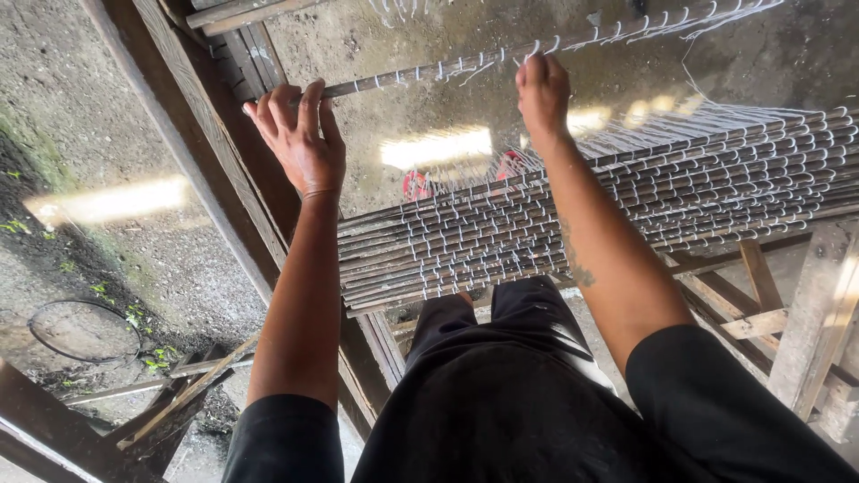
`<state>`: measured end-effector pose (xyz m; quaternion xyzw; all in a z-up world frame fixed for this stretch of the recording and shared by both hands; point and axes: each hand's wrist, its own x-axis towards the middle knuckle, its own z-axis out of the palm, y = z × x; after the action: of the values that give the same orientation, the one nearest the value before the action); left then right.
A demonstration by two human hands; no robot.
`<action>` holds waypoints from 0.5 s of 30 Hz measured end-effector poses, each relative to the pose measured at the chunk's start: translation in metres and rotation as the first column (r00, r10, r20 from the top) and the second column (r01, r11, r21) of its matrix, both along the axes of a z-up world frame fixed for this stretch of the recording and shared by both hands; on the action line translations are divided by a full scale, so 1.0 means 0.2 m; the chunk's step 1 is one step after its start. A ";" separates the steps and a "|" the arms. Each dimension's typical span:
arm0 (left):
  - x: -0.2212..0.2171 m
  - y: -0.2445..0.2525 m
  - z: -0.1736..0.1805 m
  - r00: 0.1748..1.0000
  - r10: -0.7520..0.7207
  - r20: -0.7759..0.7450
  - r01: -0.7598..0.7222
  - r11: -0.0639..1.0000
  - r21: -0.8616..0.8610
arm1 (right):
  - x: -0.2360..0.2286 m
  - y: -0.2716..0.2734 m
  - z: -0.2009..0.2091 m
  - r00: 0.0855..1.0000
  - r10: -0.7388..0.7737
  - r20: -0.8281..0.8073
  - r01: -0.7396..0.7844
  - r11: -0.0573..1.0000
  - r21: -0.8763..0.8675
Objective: Manually weaving a chain-link style wire mesh by threading spiral-wound wires into the existing structure on a wooden frame.
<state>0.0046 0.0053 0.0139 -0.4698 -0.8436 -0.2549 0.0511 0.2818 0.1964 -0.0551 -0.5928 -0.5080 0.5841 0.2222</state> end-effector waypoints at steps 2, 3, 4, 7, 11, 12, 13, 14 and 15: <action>0.00 0.00 -0.01 1.000 -0.002 -0.003 0.002 1.000 0.007 | -0.03 -0.02 -0.01 0.999 0.010 0.040 -0.012 0.998 0.060; 0.00 0.00 -0.01 1.000 -0.006 -0.005 0.007 1.000 0.017 | -0.04 -0.03 -0.01 0.996 0.015 0.082 -0.025 0.992 0.122; 0.00 0.00 -0.01 1.000 -0.007 -0.004 0.007 1.000 0.017 | -0.05 -0.02 -0.02 0.996 0.014 0.083 -0.024 0.992 0.122; 0.00 0.01 0.00 1.000 -0.008 -0.001 0.008 1.000 0.008 | -0.05 0.01 -0.06 0.984 0.007 0.178 -0.022 0.996 0.084; 0.00 0.01 -0.01 1.000 0.005 -0.007 -0.005 1.000 0.003 | -0.05 0.06 -0.10 0.919 0.081 0.386 -0.143 0.980 0.136; 0.00 0.00 -0.01 1.000 0.005 -0.007 -0.005 1.000 -0.009 | -0.04 0.06 -0.11 0.902 0.128 0.413 -0.192 0.974 0.117; 0.00 0.00 -0.01 1.000 0.006 -0.008 -0.006 1.000 -0.010 | -0.05 0.07 -0.12 0.902 0.130 0.412 -0.193 0.974 0.117; 0.00 0.00 -0.02 1.000 0.001 -0.002 -0.001 1.000 -0.005 | -0.05 0.09 -0.12 0.885 0.162 0.437 -0.233 0.966 0.113; 0.00 0.00 -0.02 1.000 -0.004 0.004 0.004 1.000 0.001 | -0.04 0.10 -0.12 0.866 0.194 0.462 -0.272 0.956 0.108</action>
<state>0.0041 0.0051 0.0109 -0.4710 -0.8426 -0.2564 0.0490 0.2735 0.2163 -0.0794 -0.6239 -0.6610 0.4098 0.0771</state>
